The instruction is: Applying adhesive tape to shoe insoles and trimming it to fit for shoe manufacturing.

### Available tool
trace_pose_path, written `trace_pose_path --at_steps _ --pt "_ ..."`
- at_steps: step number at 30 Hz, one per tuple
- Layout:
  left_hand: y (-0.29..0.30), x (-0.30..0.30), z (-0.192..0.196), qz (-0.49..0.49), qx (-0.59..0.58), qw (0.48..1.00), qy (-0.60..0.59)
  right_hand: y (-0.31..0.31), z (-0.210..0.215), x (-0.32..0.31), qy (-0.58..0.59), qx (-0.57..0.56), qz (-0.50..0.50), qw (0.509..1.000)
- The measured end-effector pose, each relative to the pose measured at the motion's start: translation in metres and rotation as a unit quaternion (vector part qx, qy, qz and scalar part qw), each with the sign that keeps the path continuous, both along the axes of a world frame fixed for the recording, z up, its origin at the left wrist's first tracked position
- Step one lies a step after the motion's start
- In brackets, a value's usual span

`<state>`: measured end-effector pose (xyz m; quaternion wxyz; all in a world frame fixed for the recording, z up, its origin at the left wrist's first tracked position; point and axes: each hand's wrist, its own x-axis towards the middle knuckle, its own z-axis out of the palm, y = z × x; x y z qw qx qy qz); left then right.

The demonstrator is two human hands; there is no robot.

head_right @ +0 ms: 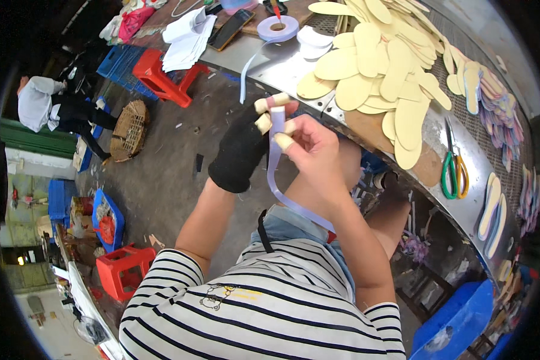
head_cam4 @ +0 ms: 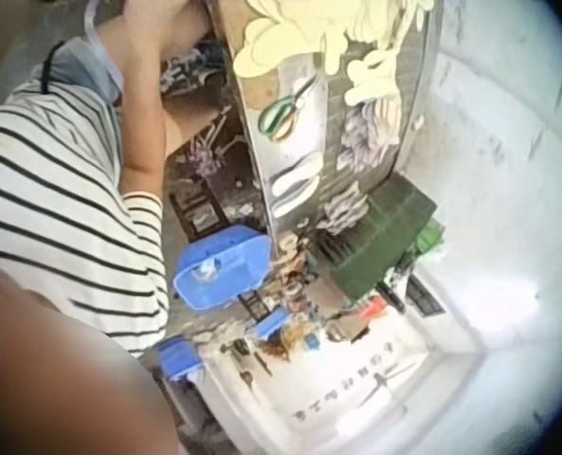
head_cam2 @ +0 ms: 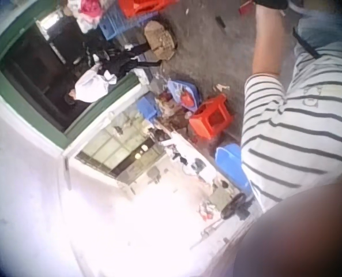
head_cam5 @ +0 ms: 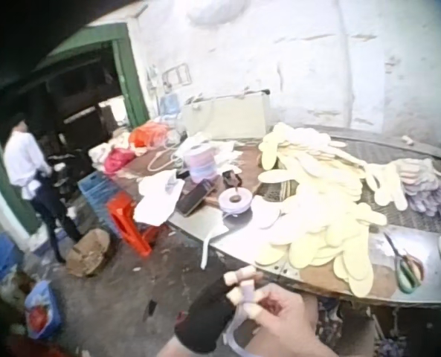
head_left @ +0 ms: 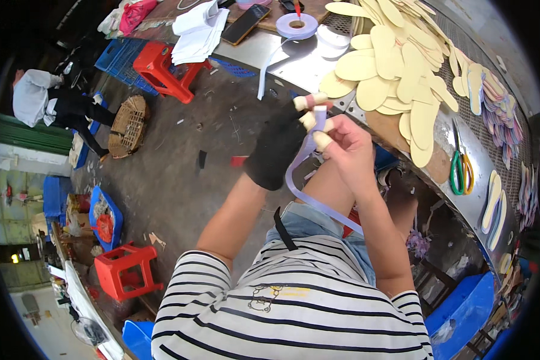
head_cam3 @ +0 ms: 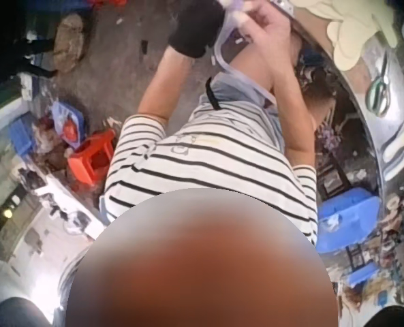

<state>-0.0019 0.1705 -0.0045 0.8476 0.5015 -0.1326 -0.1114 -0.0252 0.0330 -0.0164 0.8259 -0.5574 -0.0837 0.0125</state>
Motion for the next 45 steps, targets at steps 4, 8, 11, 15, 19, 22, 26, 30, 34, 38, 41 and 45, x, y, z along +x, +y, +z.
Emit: trace_pose_path --at_steps 4,8,11,15,19,22,26,30,34,38,41,45 --pt "0.011 -0.004 0.000 -0.046 0.144 0.988 0.010 -0.041 -0.011 0.004 0.006 -0.027 0.019 0.999" --pt "0.058 0.035 -0.049 0.135 0.317 0.939 0.013 -0.062 -0.004 0.000 -0.037 -0.017 -0.053 0.998" --pt "0.101 0.046 -0.067 0.433 0.608 0.634 -0.203 -0.084 -0.001 -0.006 -0.015 -0.026 -0.039 0.999" --pt "0.037 0.019 -0.028 0.184 0.320 0.918 -0.145 -0.097 0.009 -0.019 0.009 -0.028 -0.036 0.999" --pt "-0.060 -0.019 0.004 -0.001 0.234 0.970 -0.062 -0.089 0.013 -0.021 -0.009 -0.041 0.009 0.999" --pt "-0.087 -0.019 0.005 0.058 0.168 0.979 -0.098 -0.120 0.020 -0.033 0.041 -0.074 -0.010 0.996" --pt "-0.086 -0.023 0.064 -0.026 -0.076 0.996 0.027 -0.237 -0.007 -0.052 -0.039 -0.497 -0.440 0.747" --pt "-0.084 -0.020 0.079 -0.421 -0.236 0.869 -0.113 -0.296 -0.032 -0.056 0.079 -0.740 -0.401 0.534" --pt "-0.124 -0.039 0.037 -0.289 0.080 0.952 0.062 -0.329 -0.042 -0.066 0.126 -0.735 -0.330 0.579" --pt "-0.101 -0.029 -0.033 -0.245 0.137 0.957 0.075 -0.311 -0.027 -0.107 0.146 -0.427 -0.296 0.842" --pt "-0.086 -0.021 -0.040 -0.234 0.181 0.953 0.062 -0.218 -0.021 -0.130 0.111 -0.260 -0.207 0.937" --pt "-0.076 -0.018 -0.038 -0.205 0.202 0.954 0.089 -0.175 -0.060 -0.148 0.164 -0.300 -0.077 0.936"
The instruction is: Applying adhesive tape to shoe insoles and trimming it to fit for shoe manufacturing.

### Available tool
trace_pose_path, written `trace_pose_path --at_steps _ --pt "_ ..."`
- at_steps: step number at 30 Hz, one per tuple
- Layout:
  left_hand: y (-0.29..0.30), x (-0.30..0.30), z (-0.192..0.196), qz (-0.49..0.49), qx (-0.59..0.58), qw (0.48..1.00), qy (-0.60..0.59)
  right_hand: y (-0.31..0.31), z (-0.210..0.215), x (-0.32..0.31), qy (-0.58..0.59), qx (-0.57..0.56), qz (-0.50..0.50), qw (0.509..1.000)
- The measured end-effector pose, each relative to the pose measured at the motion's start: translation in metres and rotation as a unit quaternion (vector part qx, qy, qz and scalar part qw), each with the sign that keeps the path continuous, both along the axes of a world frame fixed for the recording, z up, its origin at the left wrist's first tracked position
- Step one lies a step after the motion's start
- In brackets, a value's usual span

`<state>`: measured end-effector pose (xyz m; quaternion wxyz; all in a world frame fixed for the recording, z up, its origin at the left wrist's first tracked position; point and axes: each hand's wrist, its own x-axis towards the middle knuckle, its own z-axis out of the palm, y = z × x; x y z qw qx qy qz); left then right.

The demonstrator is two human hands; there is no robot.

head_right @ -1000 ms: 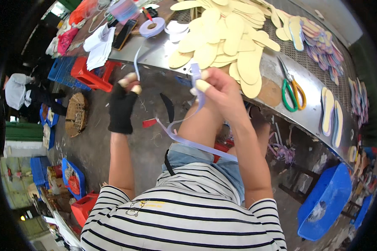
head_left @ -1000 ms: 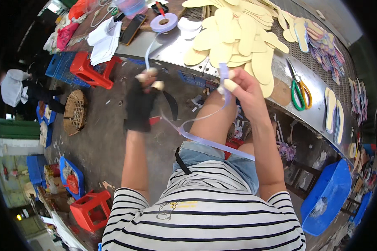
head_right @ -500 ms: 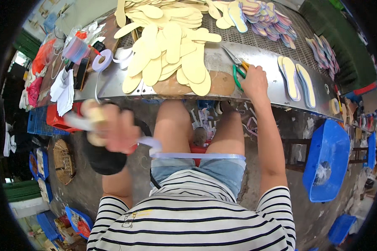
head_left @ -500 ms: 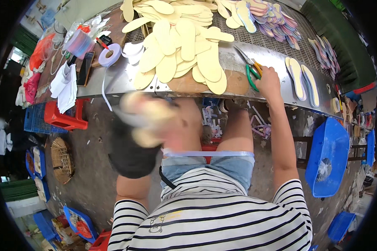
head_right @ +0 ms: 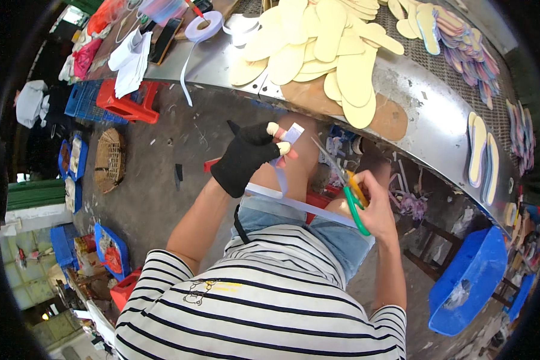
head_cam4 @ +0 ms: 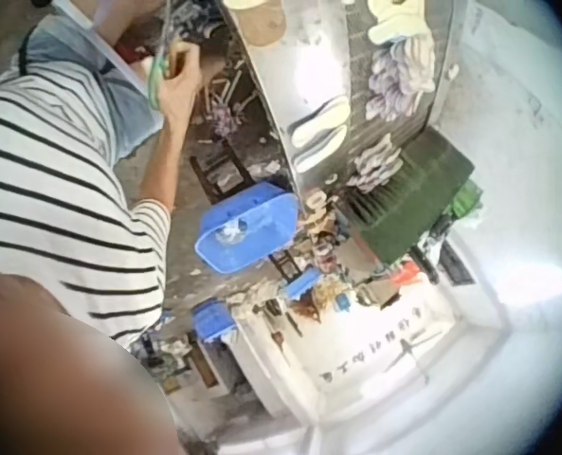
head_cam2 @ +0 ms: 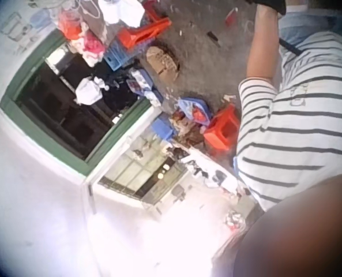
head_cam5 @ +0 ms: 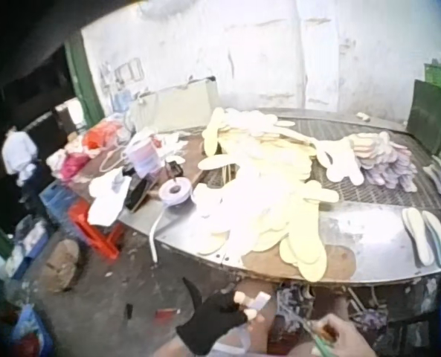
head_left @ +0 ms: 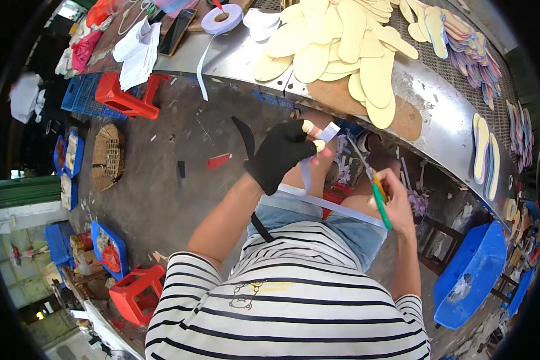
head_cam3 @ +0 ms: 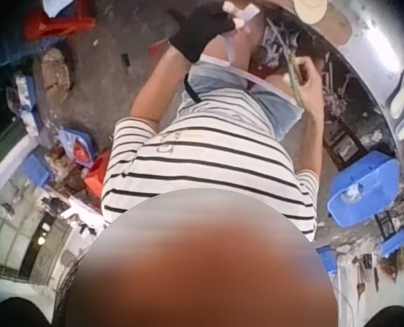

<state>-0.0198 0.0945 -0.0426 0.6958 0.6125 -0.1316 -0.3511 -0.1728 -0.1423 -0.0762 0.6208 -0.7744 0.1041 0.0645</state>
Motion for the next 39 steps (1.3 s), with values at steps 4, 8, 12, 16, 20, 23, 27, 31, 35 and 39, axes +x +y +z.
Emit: trace_pose_path --at_steps 4,8,12,16,20,23,27,31,35,39 --pt "-0.005 0.001 -0.002 -0.025 0.012 1.000 0.002 0.000 -0.006 -0.003 0.013 -0.018 0.001 1.000" --pt "-0.010 -0.002 -0.007 -0.045 0.020 0.998 0.025 0.007 -0.004 0.005 0.015 -0.036 0.021 0.999" --pt "-0.014 -0.004 -0.010 -0.063 0.004 0.997 0.044 0.002 -0.012 -0.002 0.029 -0.039 0.030 0.998" --pt "-0.017 -0.001 -0.012 -0.070 0.020 0.996 0.047 -0.013 -0.002 -0.013 -0.001 -0.053 -0.008 0.999" --pt "-0.028 -0.002 -0.015 -0.052 0.009 0.993 -0.110 -0.053 0.022 -0.002 -0.039 -0.114 -0.147 0.982" --pt "-0.048 0.000 0.009 -0.048 0.036 0.974 -0.220 -0.106 0.041 0.015 -0.006 -0.303 -0.201 0.932" --pt "-0.066 0.013 0.040 0.004 0.007 0.915 -0.403 -0.104 0.058 0.046 -0.169 -0.475 -0.208 0.838" --pt "-0.108 0.022 0.045 0.051 -0.109 0.866 -0.486 -0.004 0.080 0.083 -0.220 0.132 -0.042 0.966" --pt "-0.114 0.106 0.031 0.114 0.049 0.895 -0.428 -0.046 0.061 0.084 -0.277 0.234 -0.239 0.901" --pt "-0.100 0.193 0.019 0.204 0.429 0.712 -0.517 -0.045 0.080 0.093 -0.233 0.247 -0.227 0.913"
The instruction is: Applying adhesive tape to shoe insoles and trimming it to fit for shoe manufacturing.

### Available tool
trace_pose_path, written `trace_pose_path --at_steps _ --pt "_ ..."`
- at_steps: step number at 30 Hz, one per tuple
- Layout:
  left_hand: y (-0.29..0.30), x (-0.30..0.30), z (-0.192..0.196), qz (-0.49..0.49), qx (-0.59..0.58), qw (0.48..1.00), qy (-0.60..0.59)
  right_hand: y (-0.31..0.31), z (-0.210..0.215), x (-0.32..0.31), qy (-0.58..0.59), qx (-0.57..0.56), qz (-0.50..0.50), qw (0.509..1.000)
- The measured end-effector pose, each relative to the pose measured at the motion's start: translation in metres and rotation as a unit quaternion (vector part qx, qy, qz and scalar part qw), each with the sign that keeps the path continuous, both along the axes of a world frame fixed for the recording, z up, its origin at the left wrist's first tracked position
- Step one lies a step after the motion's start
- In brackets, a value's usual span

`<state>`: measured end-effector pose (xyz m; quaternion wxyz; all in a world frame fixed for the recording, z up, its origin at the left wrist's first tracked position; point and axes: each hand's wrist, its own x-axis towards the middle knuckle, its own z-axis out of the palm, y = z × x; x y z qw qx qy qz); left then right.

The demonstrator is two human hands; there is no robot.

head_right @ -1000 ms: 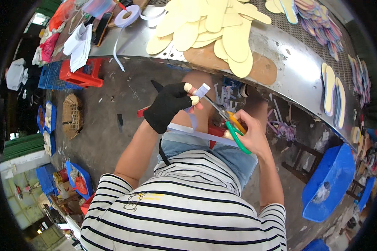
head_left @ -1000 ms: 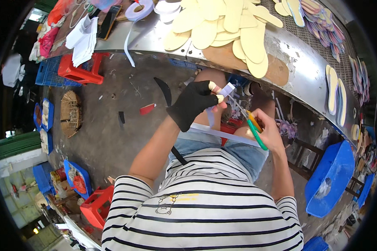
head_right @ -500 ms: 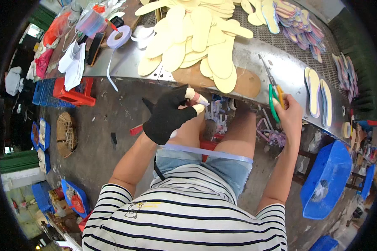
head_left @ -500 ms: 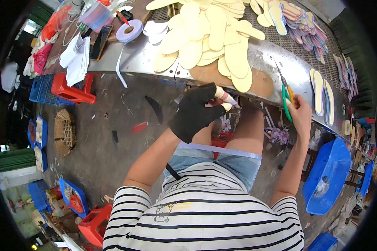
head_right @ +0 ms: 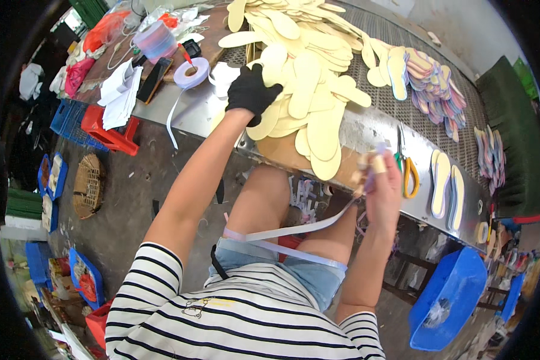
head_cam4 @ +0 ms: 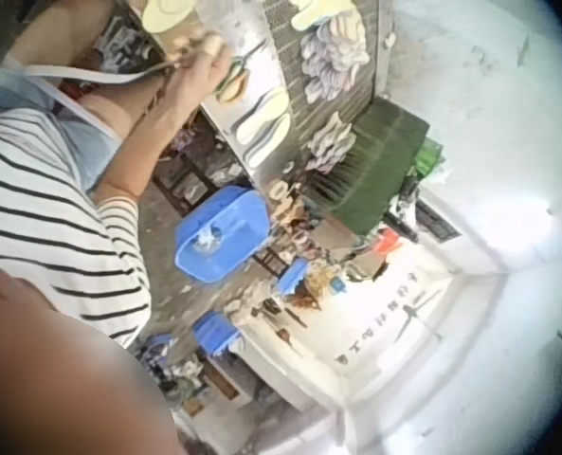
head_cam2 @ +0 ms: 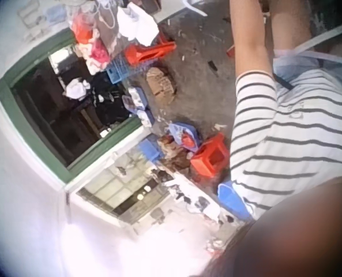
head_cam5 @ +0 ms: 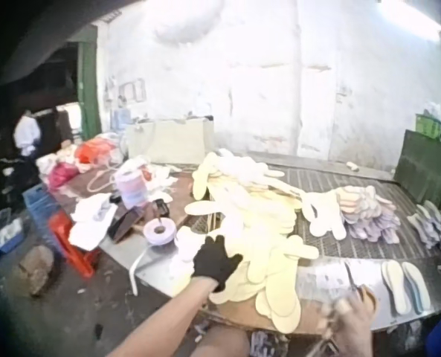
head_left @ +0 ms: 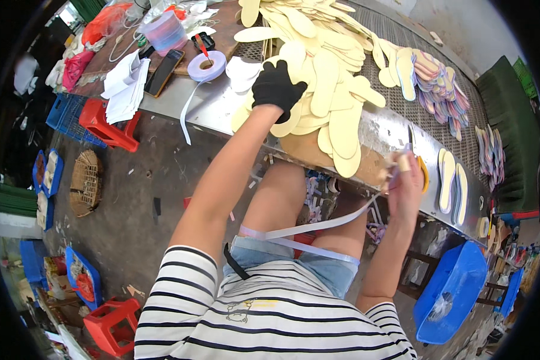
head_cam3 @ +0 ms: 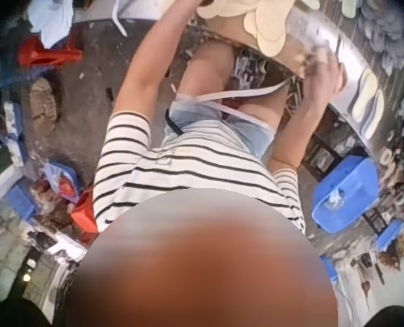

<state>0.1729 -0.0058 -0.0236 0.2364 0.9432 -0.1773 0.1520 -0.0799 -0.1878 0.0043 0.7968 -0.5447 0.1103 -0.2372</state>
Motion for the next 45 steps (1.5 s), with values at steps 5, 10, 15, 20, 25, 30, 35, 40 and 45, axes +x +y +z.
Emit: trace_pose_path --at_steps 5,10,15,20,25,30,35,40,45 --pt "-0.027 0.019 0.003 0.058 0.044 0.993 0.093 0.042 -0.027 0.046 0.190 -0.296 0.046 0.935" --pt "-0.013 0.054 0.008 0.075 -0.086 0.974 0.197 0.063 -0.061 0.071 0.059 -0.522 -0.097 0.845" --pt "-0.010 0.093 -0.003 0.016 -0.145 0.956 0.253 0.073 -0.060 0.068 0.133 -0.551 -0.066 0.821" --pt "-0.004 0.087 0.004 -0.064 -0.526 0.735 0.424 0.073 -0.073 0.072 0.123 -0.600 -0.117 0.782" --pt "0.014 0.081 0.025 -0.127 -0.526 0.725 0.426 0.050 -0.072 0.073 0.120 -0.452 -0.079 0.880" --pt "0.016 0.067 0.030 -0.150 -0.500 0.731 0.440 0.045 -0.032 0.078 0.142 -0.129 0.008 0.981" --pt "0.011 0.077 -0.025 -0.072 -0.323 0.934 0.135 0.045 -0.024 0.127 0.150 -0.064 0.102 0.981" --pt "0.001 -0.009 -0.042 -0.094 -0.029 0.992 -0.081 0.014 0.000 0.122 0.051 0.047 0.026 0.997" --pt "0.012 -0.037 0.001 -0.217 -0.223 0.948 0.064 0.012 0.036 0.061 0.035 -0.046 0.047 0.997"
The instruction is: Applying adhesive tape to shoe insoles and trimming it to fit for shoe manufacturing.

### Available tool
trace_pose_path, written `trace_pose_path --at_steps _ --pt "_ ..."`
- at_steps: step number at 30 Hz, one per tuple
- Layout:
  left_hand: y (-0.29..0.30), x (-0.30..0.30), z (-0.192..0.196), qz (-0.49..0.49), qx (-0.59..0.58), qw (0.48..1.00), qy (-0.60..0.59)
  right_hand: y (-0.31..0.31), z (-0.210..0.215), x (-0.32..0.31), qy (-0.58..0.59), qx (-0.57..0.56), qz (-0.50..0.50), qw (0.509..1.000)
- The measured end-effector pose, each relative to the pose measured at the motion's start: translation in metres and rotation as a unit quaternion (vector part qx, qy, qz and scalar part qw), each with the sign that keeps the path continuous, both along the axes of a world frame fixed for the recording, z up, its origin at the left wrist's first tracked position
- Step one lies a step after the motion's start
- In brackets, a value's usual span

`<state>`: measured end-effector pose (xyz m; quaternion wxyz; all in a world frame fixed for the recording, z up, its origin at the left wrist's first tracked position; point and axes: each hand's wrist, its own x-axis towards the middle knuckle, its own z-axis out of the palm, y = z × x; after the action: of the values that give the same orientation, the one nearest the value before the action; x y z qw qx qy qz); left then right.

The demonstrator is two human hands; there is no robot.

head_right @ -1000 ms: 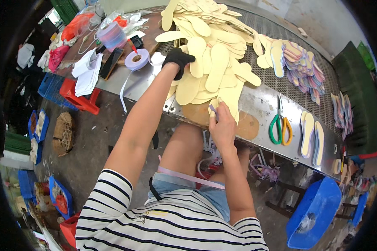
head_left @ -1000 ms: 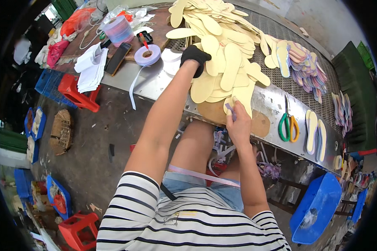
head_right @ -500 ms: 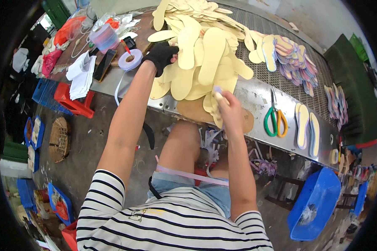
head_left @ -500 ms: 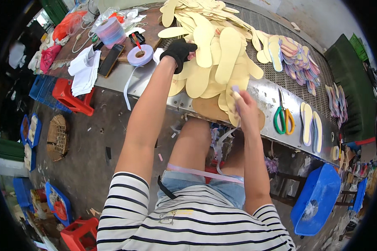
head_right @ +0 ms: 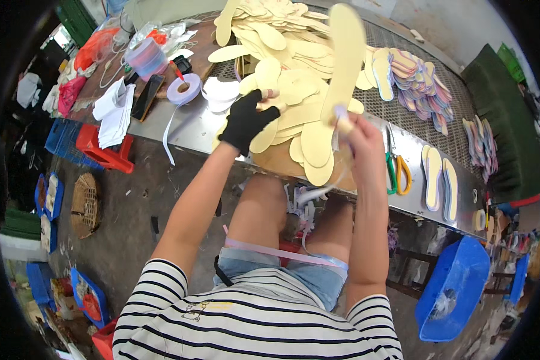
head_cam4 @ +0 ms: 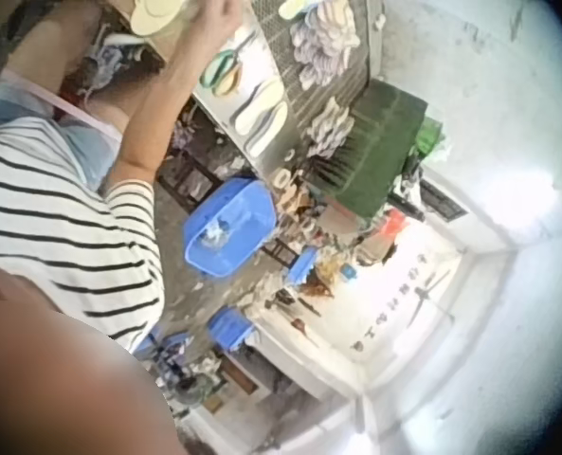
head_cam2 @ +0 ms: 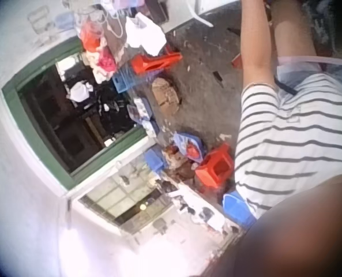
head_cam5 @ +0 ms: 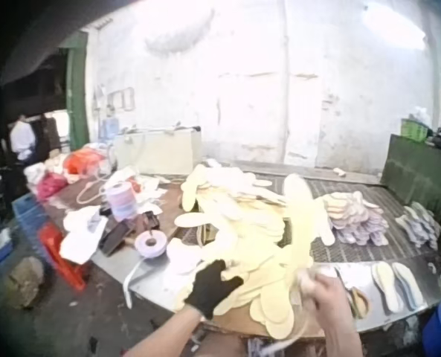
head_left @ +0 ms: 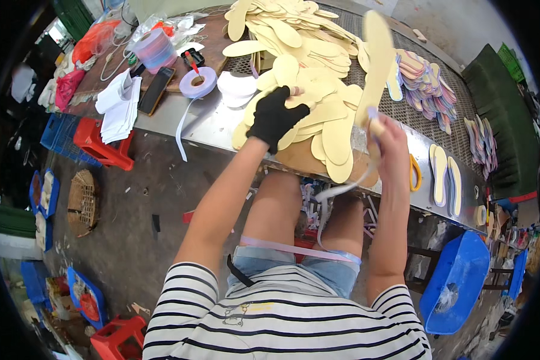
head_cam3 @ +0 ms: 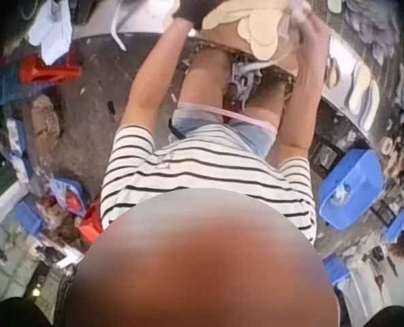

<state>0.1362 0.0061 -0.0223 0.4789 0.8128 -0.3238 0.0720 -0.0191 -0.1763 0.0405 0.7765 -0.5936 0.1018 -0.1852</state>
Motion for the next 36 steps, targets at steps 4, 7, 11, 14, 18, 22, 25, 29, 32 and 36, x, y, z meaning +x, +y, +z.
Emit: trace_pose_path --at_steps 4,7,11,14,18,22,25,29,32,36 --pt "0.014 -0.043 0.031 -0.279 -0.314 0.734 0.534 0.011 -0.032 -0.055 0.023 -0.172 0.093 0.980" --pt "0.013 -0.079 0.029 -0.203 -0.313 0.779 0.504 0.008 -0.043 -0.082 0.094 -0.191 0.210 0.954" --pt "0.023 -0.107 0.019 -0.153 -0.341 0.832 0.411 0.001 -0.051 -0.102 0.041 -0.101 -0.068 0.992" --pt "0.029 -0.135 0.031 -0.131 -0.300 0.856 0.400 0.021 -0.024 -0.103 0.021 -0.042 -0.056 0.997" --pt "0.026 -0.157 0.028 -0.112 -0.326 0.863 0.370 0.055 -0.009 -0.097 -0.003 -0.059 -0.012 0.998" --pt "0.031 -0.162 0.029 -0.109 -0.280 0.902 0.310 0.061 -0.002 -0.092 -0.034 -0.124 -0.041 0.991" --pt "0.034 -0.168 0.036 -0.092 -0.274 0.904 0.314 0.066 0.002 -0.090 -0.015 -0.084 -0.045 0.995" --pt "0.034 -0.172 0.038 -0.083 -0.320 0.885 0.327 0.067 0.003 -0.088 -0.015 -0.030 -0.018 0.999" --pt "0.033 -0.173 0.037 -0.086 -0.315 0.896 0.302 0.070 0.004 -0.086 -0.036 -0.026 -0.029 0.999" --pt "0.034 -0.172 0.034 -0.082 -0.314 0.907 0.269 0.064 0.003 -0.086 -0.008 -0.028 -0.038 0.999"
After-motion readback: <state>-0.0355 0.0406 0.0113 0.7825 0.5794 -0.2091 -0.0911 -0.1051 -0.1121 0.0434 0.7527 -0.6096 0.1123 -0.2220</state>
